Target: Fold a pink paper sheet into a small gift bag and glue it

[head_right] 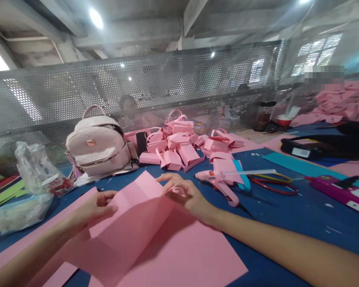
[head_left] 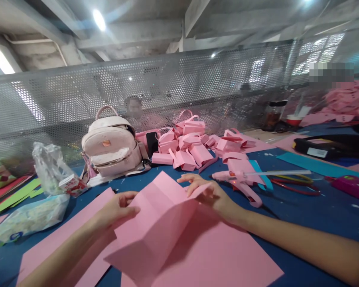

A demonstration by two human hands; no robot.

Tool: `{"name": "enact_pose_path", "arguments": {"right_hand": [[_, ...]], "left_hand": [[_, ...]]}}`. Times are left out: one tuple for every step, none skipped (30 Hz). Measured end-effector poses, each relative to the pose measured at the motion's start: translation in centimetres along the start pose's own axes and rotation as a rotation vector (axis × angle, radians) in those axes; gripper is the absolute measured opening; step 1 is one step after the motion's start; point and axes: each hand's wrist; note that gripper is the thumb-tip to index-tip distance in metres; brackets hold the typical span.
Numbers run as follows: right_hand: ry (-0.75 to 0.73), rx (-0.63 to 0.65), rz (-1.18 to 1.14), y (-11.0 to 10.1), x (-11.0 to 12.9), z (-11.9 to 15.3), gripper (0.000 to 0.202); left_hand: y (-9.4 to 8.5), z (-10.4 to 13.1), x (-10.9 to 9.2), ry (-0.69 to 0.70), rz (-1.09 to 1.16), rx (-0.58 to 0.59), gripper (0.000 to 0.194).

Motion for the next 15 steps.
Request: {"name": "enact_pose_path", "arguments": {"right_hand": [[-0.013,0.008,-0.012,0.0,0.1,0.0,0.034],[-0.036,0.022,-0.032,-0.1,0.2,0.0,0.042],[-0.059,0.041,-0.055,-0.1,0.3,0.0,0.05],[-0.07,0.067,-0.071,-0.1,0.3,0.0,0.055],[-0.067,0.101,-0.074,-0.2,0.4,0.0,0.058],[-0.051,0.141,-0.058,-0.2,0.5,0.1,0.058],[-0.032,0.179,-0.027,-0.3,0.6,0.1,0.056],[-0.022,0.213,0.009,-0.3,0.6,0.2,0.054],[-0.028,0.248,0.04,-0.4,0.7,0.2,0.052],[-0.046,0.28,0.06,-0.4,0.8,0.2,0.051],[-0.069,0.309,0.074,-0.4,0.9,0.3,0.049],[-0.086,0.335,0.086,-0.4,0.9,0.3,0.046],[-0.094,0.354,0.099,-0.4,1.0,0.4,0.042],[-0.096,0.37,0.114,-0.3,1.0,0.4,0.037],[-0.091,0.38,0.128,-0.3,1.0,0.5,0.034]], "left_hand": [[-0.3,0.0,-0.2,0.014,-0.009,-0.035,0.056],[-0.7,0.1,-0.4,0.024,-0.019,-0.073,0.055],[-1.1,0.1,-0.6,0.031,-0.03,-0.111,0.055],[-1.6,0.1,-0.8,0.039,-0.04,-0.148,0.055],[-2.1,0.1,-1.1,0.05,-0.049,-0.182,0.055],[-2.5,0.2,-1.3,0.063,-0.058,-0.214,0.053],[-2.9,0.2,-1.6,0.077,-0.067,-0.243,0.052],[-3.2,0.3,-1.9,0.089,-0.075,-0.269,0.051],[-3.4,0.5,-2.1,0.1,-0.084,-0.292,0.05],[-3.6,0.6,-2.4,0.108,-0.095,-0.315,0.049],[-3.7,0.7,-2.5,0.116,-0.108,-0.337,0.048],[-3.8,0.8,-2.7,0.122,-0.123,-0.359,0.048],[-3.9,0.9,-2.8,0.13,-0.138,-0.38,0.047],[-4.0,0.9,-2.8,0.137,-0.154,-0.398,0.046],[-4.0,0.9,-2.8,0.143,-0.169,-0.412,0.045]]}}
Point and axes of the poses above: each hand's wrist, its own z-axis away from the middle knuckle, its own y-axis out of the palm, x = y × z, and after that the axes turned 8 degrees about x, right-handed
